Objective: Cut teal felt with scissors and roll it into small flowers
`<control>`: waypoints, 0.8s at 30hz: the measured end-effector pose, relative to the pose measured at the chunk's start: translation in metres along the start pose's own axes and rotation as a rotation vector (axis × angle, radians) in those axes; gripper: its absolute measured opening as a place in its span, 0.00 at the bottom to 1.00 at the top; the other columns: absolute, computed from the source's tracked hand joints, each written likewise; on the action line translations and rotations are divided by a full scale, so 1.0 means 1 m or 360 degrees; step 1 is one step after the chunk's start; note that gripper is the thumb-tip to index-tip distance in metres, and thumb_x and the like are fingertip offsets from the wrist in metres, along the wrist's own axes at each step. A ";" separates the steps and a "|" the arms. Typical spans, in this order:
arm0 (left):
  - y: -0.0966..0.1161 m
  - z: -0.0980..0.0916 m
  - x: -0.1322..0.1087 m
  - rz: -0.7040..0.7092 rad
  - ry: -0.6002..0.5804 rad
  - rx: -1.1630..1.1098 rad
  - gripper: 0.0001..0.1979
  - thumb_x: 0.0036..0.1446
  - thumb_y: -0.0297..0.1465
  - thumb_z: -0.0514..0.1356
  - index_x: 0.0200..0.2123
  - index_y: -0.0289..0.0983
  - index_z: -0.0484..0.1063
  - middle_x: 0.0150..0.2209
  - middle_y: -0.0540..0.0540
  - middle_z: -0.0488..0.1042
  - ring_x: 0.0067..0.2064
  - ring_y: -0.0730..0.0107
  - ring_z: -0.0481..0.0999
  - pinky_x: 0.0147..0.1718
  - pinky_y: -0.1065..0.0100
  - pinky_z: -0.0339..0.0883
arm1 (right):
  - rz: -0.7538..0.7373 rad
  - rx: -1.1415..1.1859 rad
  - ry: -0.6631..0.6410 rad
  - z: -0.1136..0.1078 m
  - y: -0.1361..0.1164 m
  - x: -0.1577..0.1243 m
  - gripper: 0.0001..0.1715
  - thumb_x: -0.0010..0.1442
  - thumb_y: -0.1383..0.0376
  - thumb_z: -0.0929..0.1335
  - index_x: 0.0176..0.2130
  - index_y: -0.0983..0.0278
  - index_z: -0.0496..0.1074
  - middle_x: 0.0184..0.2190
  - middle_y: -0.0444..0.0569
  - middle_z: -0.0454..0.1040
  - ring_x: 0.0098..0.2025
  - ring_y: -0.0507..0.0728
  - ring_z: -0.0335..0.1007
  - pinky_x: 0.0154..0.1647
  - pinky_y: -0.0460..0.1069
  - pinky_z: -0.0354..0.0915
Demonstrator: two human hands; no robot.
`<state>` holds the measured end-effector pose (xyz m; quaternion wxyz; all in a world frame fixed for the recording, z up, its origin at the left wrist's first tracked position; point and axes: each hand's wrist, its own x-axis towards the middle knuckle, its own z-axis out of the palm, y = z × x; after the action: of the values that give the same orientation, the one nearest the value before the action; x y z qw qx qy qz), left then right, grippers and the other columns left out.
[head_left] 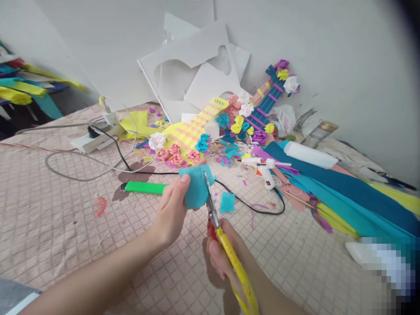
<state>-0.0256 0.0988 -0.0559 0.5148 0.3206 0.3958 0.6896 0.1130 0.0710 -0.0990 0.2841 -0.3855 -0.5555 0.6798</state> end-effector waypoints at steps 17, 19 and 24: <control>-0.006 0.000 -0.005 0.0044 -0.0105 0.0020 0.18 0.52 0.41 0.58 0.17 0.37 0.59 0.16 0.54 0.56 0.19 0.77 0.56 0.17 0.74 0.55 | -0.0031 0.0124 -0.0044 0.001 -0.010 0.000 0.28 0.50 0.40 0.62 0.31 0.61 0.52 0.18 0.33 0.52 0.14 0.42 0.41 0.12 0.42 0.40; -0.006 0.000 -0.005 0.0039 -0.0107 0.0024 0.18 0.52 0.41 0.58 0.18 0.36 0.60 0.16 0.54 0.56 0.19 0.77 0.56 0.17 0.74 0.56 | -0.0013 0.0109 -0.0032 0.001 -0.010 0.000 0.28 0.51 0.41 0.62 0.31 0.61 0.52 0.18 0.33 0.51 0.14 0.42 0.40 0.11 0.42 0.40; -0.007 0.001 -0.004 0.0040 -0.0110 0.0039 0.18 0.53 0.39 0.57 0.18 0.37 0.58 0.17 0.54 0.56 0.19 0.77 0.55 0.17 0.74 0.55 | 0.0036 0.0058 0.0007 0.001 -0.009 0.001 0.28 0.50 0.41 0.62 0.31 0.61 0.52 0.18 0.33 0.52 0.13 0.42 0.42 0.11 0.41 0.40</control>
<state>-0.0203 0.0959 -0.0612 0.5154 0.3556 0.3821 0.6797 0.1113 0.0728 -0.0903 0.2846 -0.3881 -0.5380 0.6920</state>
